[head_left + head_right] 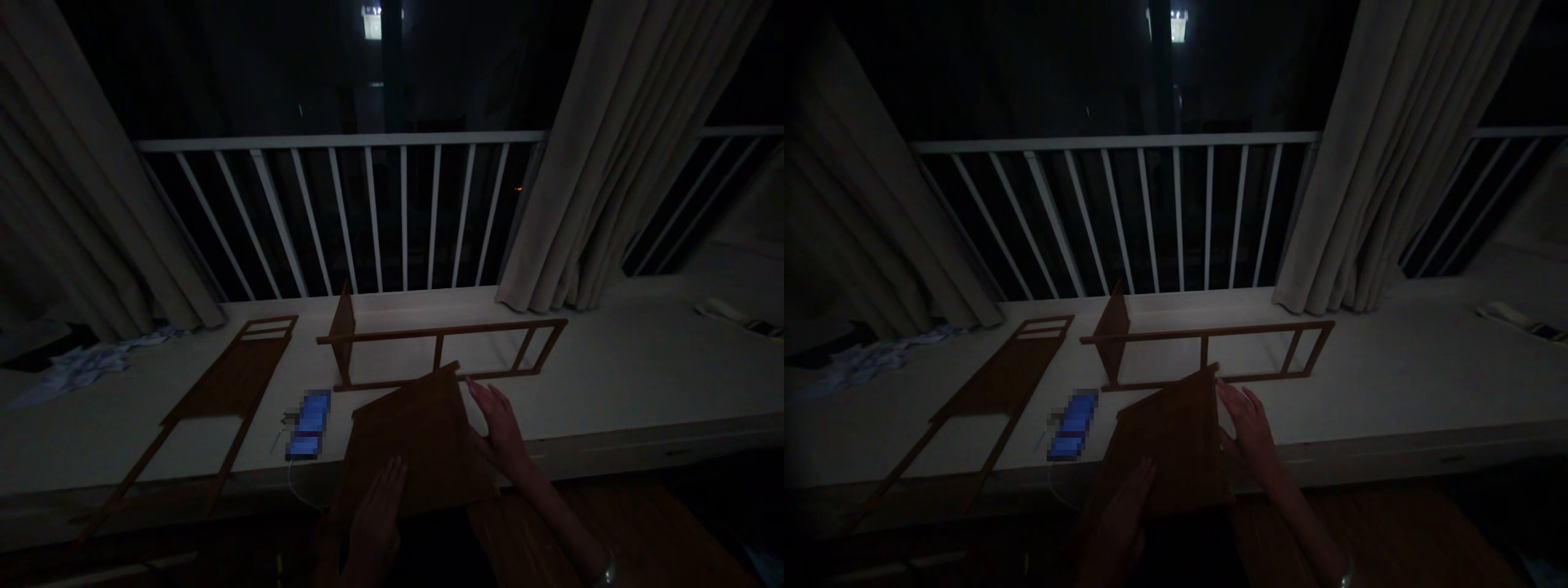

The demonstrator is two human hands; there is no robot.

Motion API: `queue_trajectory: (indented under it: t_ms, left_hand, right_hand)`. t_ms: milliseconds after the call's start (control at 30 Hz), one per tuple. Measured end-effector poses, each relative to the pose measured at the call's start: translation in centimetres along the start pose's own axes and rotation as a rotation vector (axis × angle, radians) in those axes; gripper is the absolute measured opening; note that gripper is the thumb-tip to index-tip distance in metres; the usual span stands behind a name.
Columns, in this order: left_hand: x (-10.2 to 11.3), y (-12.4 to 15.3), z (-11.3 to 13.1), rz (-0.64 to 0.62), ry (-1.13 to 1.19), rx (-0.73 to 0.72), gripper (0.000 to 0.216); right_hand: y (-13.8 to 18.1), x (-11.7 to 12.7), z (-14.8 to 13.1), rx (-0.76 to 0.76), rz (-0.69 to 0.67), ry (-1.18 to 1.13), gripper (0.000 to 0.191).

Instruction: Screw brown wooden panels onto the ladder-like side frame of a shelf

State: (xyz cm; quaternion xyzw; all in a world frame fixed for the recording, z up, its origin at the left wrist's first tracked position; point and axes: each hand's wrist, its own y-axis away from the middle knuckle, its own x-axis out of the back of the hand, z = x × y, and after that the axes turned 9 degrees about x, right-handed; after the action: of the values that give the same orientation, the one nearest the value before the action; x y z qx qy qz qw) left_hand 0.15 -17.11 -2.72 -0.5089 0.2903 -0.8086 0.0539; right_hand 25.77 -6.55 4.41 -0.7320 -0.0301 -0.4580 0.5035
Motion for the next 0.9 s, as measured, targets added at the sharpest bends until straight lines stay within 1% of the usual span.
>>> queue_trajectory:
  t_ms: [67,100,133,167,233,267,300,333,400,467,533,633,700,767,833,900]
  left_hand:
    - [1.1,0.3,0.4,0.009,0.149,0.077,0.066]
    - [1.6,0.5,0.5,-0.001,0.235,0.156,0.060]
    - [2.3,0.5,0.7,-0.020,0.323,0.274,0.053]
    - [2.9,0.4,0.8,-0.045,0.405,0.428,0.046]
    - [4.5,-0.2,1.0,-0.064,0.541,0.804,0.037]
    - [5.3,-0.7,1.1,-0.040,0.602,0.971,0.038]
    - [6.2,-1.4,1.1,0.013,0.683,1.078,0.040]
    - [7.0,-2.1,1.2,0.038,0.793,1.141,0.043]
    - [8.2,-3.4,1.1,0.098,1.027,1.227,0.049]
    - [8.6,-4.2,0.8,0.129,1.211,1.313,0.052]
    - [8.2,-4.3,0.2,0.139,1.316,1.385,0.051]
    - [6.6,-3.5,-1.2,0.105,1.371,1.438,0.046]
    - [5.5,-2.6,-2.3,0.028,1.389,1.459,0.043]
    - [4.6,-1.9,-3.4,-0.078,1.446,1.450,0.042]
    - [3.9,-1.6,-4.2,-0.165,1.506,1.425,0.041]
    - [3.2,-1.7,-4.8,-0.213,1.533,1.412,0.039]
  right_hand:
    - [-0.8,0.3,-0.5,-0.123,0.171,-0.075,0.068]
    - [-1.0,0.2,-0.7,-0.187,0.230,-0.125,0.069]
    - [-1.1,0.1,-0.8,-0.250,0.268,-0.183,0.069]
    - [-1.0,-0.2,-0.9,-0.310,0.291,-0.250,0.069]
    - [-0.6,-0.9,-0.8,-0.413,0.296,-0.389,0.066]
    - [-0.3,-1.4,-0.6,-0.458,0.279,-0.460,0.064]
    - [0.1,-1.8,-0.5,-0.496,0.251,-0.533,0.061]
    - [0.4,-2.3,-0.3,-0.533,0.215,-0.606,0.058]
    - [1.1,-3.2,-0.1,-0.603,0.106,-0.768,0.051]
    - [1.6,-4.0,-0.3,-0.671,-0.014,-0.923,0.048]
    - [1.9,-4.6,-0.9,-0.774,-0.098,-0.994,0.049]
    - [2.5,-5.3,-2.4,-0.965,-0.171,-1.064,0.054]
    - [3.0,-5.9,-3.6,-1.028,-0.180,-1.186,0.056]
    - [3.6,-6.5,-4.5,-1.056,-0.148,-1.289,0.057]
    - [4.3,-7.1,-4.9,-1.104,-0.101,-1.326,0.058]
    - [4.9,-7.8,-5.0,-1.156,-0.055,-1.320,0.058]
